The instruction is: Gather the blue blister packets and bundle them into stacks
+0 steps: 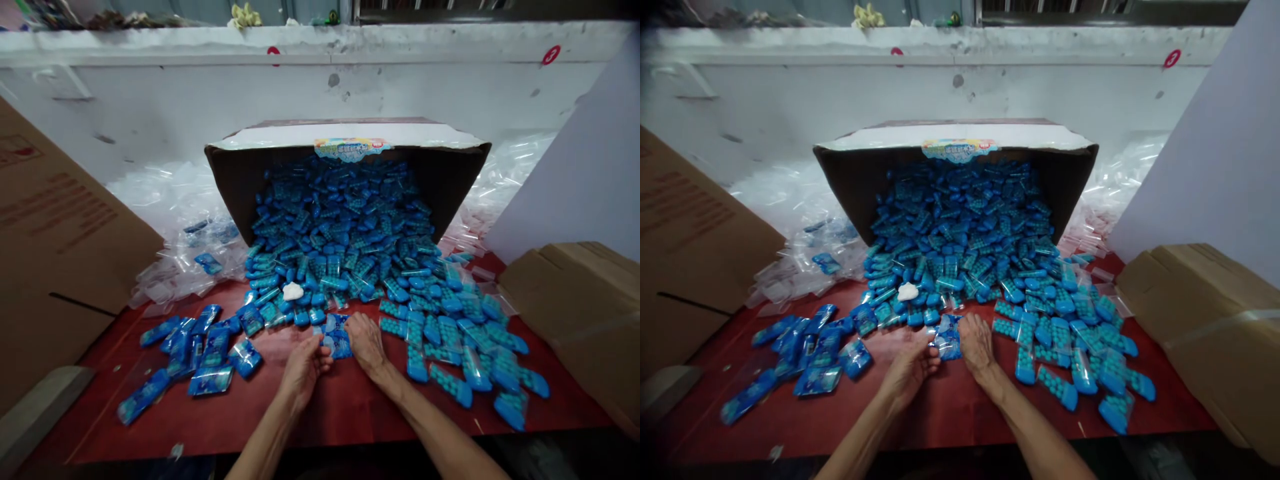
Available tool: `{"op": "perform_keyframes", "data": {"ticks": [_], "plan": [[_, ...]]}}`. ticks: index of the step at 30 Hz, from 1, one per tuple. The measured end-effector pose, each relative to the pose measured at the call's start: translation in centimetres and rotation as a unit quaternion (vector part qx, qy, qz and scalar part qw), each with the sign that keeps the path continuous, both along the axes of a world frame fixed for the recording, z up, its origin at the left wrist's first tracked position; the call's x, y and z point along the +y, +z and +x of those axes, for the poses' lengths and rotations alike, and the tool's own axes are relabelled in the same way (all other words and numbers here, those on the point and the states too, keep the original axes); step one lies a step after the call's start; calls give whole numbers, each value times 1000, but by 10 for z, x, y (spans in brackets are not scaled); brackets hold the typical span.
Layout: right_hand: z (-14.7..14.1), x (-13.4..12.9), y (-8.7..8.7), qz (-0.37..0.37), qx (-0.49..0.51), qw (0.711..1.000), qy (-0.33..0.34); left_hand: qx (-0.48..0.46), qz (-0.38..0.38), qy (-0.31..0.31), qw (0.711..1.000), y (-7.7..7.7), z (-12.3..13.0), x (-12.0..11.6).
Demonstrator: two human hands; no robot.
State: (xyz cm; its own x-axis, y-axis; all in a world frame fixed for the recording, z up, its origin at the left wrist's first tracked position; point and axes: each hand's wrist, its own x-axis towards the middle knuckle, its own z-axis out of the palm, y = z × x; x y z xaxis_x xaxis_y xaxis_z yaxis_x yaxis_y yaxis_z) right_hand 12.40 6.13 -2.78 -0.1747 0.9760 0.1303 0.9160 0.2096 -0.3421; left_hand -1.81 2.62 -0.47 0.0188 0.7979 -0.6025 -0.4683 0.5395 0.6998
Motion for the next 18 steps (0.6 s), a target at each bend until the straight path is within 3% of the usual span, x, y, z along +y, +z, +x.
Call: {"op": "perform_keyframes", "data": {"ticks": [3,7,11,13,15,17,18], "plan": [[5,3,5,-5,1,1000,10,122,82,6,989,-2,-6,-1],[5,5,4,-20,-2,1000,6,272,247,66,928,10,-27,1],[2,6,-9,10,-16,1000,-1,368,282,133,876,13,-57,13],[3,6,-16,32,-16,999,8,524,259,106,804,6,-71,19],[5,7,-20,49,2,999,18,686,221,39,692,-4,-87,22],[8,6,-21,58,32,998,25,785,187,-22,590,-13,-102,22],[9,6,-20,60,47,997,27,811,176,-44,557,-16,-109,20]]}}
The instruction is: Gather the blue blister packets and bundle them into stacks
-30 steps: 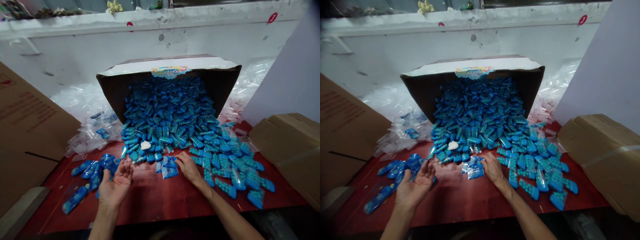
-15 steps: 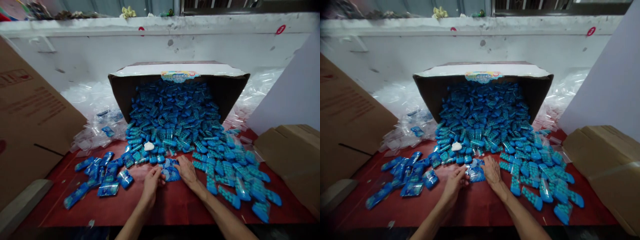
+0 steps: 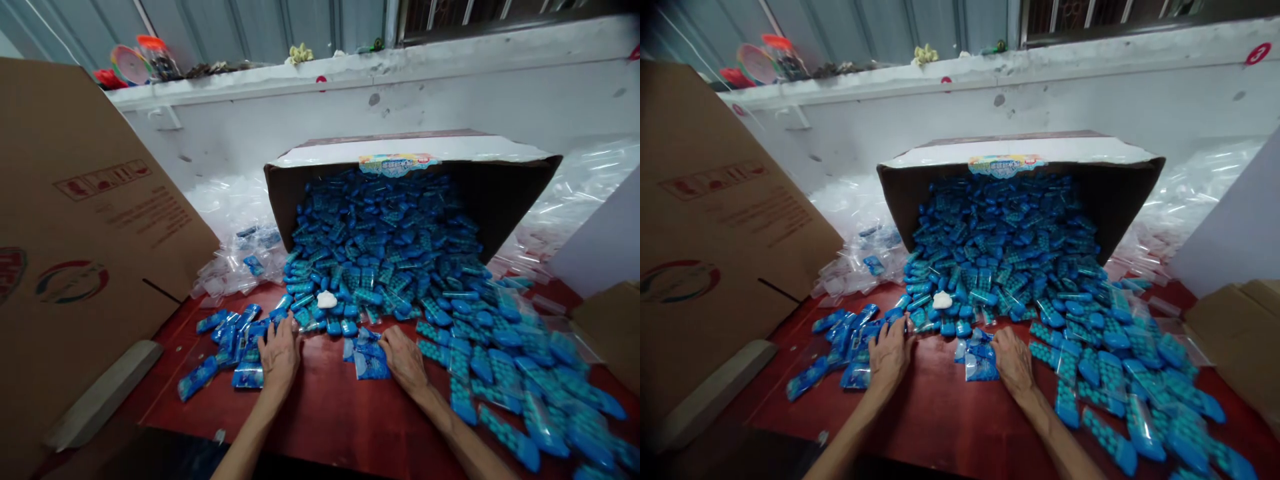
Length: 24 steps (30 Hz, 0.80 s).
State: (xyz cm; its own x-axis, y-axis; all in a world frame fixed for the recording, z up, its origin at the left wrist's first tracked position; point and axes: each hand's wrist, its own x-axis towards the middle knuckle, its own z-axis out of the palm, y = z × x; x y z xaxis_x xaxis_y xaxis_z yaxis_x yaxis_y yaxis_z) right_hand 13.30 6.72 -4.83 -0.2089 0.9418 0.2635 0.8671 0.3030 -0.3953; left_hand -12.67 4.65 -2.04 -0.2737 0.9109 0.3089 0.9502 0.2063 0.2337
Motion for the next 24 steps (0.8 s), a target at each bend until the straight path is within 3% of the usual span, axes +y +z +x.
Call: {"op": "perform_keyframes", "data": {"ticks": [2,4,7,8,9,12,14,16,18,20,22,24], "plan": [[2,-2,2,8,21,1000,4,46,-14,6,999,0,-10,-4],[3,-5,7,28,27,999,4,33,4,10,999,7,-9,-8],[0,-11,16,70,25,997,12,-142,36,-26,989,20,18,-12],[-1,-13,21,81,25,996,21,-247,24,-50,967,23,34,-13],[-3,-16,25,89,27,995,32,-367,-18,-72,927,24,51,-14],[-9,-23,38,94,50,991,78,-621,-149,-80,765,19,98,-13],[-11,-26,44,73,99,987,103,-687,-141,-72,710,16,116,-12],[-11,-27,47,15,194,975,106,-721,-116,-53,681,14,123,-11],[-9,-24,47,-85,323,939,80,-747,-117,-46,653,16,123,-11],[-6,-20,44,-196,436,877,54,-765,-120,-58,630,17,121,-11],[-5,-16,41,-276,497,822,46,-766,-109,-69,630,17,120,-10],[-6,-13,39,-302,512,803,39,-758,-108,-73,639,16,120,-8]]}}
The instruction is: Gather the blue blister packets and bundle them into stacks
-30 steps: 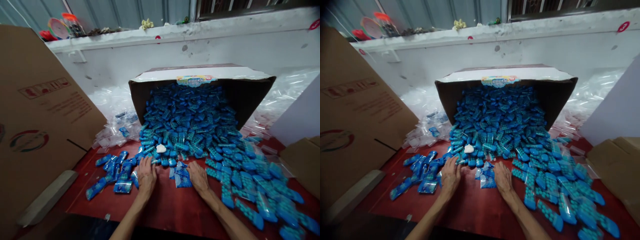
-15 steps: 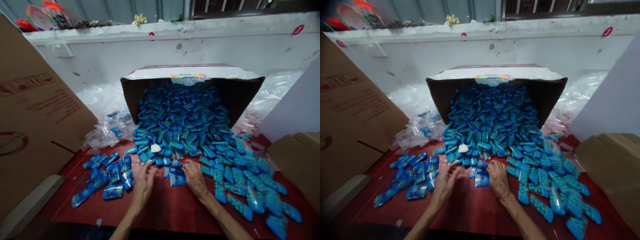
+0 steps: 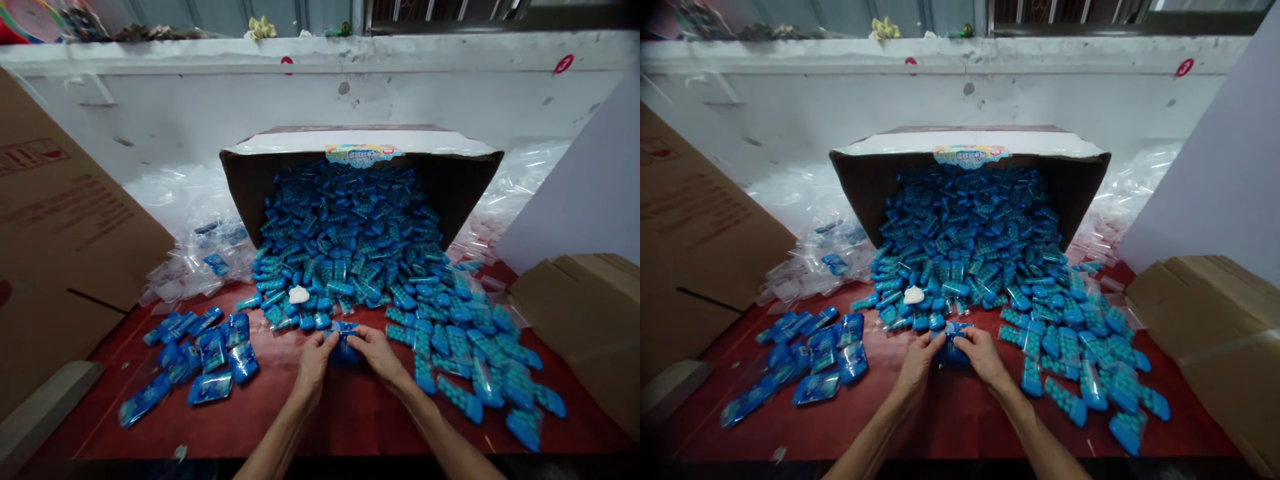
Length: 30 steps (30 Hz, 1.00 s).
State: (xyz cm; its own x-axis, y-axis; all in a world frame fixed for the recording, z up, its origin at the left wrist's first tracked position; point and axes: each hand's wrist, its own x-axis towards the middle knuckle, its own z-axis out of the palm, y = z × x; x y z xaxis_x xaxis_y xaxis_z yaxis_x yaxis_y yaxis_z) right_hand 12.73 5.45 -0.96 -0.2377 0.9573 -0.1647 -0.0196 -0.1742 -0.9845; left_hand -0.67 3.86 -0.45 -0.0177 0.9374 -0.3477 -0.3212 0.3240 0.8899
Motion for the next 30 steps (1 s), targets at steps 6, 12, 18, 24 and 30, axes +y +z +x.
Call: {"op": "perform_keyframes", "data": {"ticks": [6,12,18,24,30], "plan": [[-5,4,-2,32,-51,997,-54,39,-43,-6,998,-1,5,10],[-14,2,-10,43,-106,985,-129,38,-34,8,999,-5,11,18],[-17,-1,-13,51,-109,979,-163,40,-3,-16,999,-9,13,19],[-14,-4,-13,38,-53,987,-149,36,16,-31,999,-8,11,18],[-10,-4,-12,18,32,990,-137,9,-26,-76,997,-1,9,14]]}}
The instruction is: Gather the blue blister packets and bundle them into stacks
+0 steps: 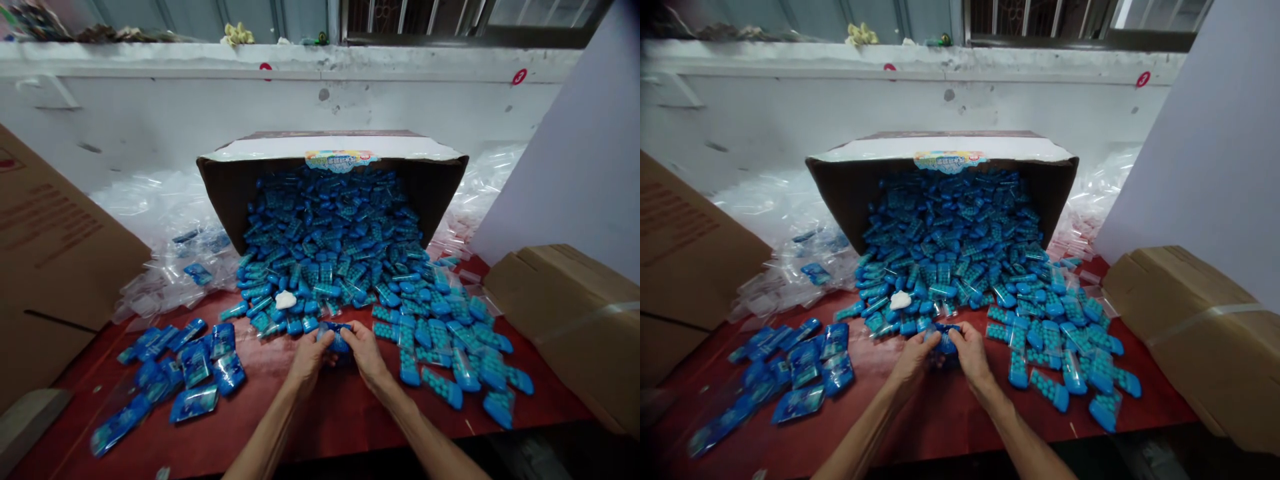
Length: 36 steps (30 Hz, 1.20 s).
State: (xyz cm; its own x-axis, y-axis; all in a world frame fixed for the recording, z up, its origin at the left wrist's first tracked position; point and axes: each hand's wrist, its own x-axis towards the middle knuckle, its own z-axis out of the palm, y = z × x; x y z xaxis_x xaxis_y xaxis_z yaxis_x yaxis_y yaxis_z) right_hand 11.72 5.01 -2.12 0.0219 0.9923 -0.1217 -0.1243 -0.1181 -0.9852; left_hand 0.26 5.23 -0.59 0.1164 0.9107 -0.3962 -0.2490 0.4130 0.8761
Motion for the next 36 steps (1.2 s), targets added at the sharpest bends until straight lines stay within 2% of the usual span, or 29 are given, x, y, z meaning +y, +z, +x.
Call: {"op": "perform_keyframes", "data": {"ticks": [3,6,11,17,22,24,29,33,36], "plan": [[0,-1,2,-3,22,1000,11,37,6,27,999,2,0,-2],[-1,-1,3,-2,-4,1000,18,81,20,32,996,1,-1,-2],[-3,-1,4,-4,-58,998,-7,64,42,22,997,-2,3,-1],[0,-2,1,7,-112,994,-7,22,18,6,1000,-3,15,-5],[7,-3,2,28,-140,990,-8,90,-22,-17,996,-5,10,-5],[9,-3,4,37,-143,989,0,75,-17,-22,997,-5,6,-4],[8,-2,5,42,-136,990,17,4,6,39,999,-4,5,-4],[6,-3,6,37,-147,988,-7,-14,-21,10,1000,-1,7,-5],[6,-6,8,47,-165,985,-3,-12,-37,27,999,-1,8,-6]]}}
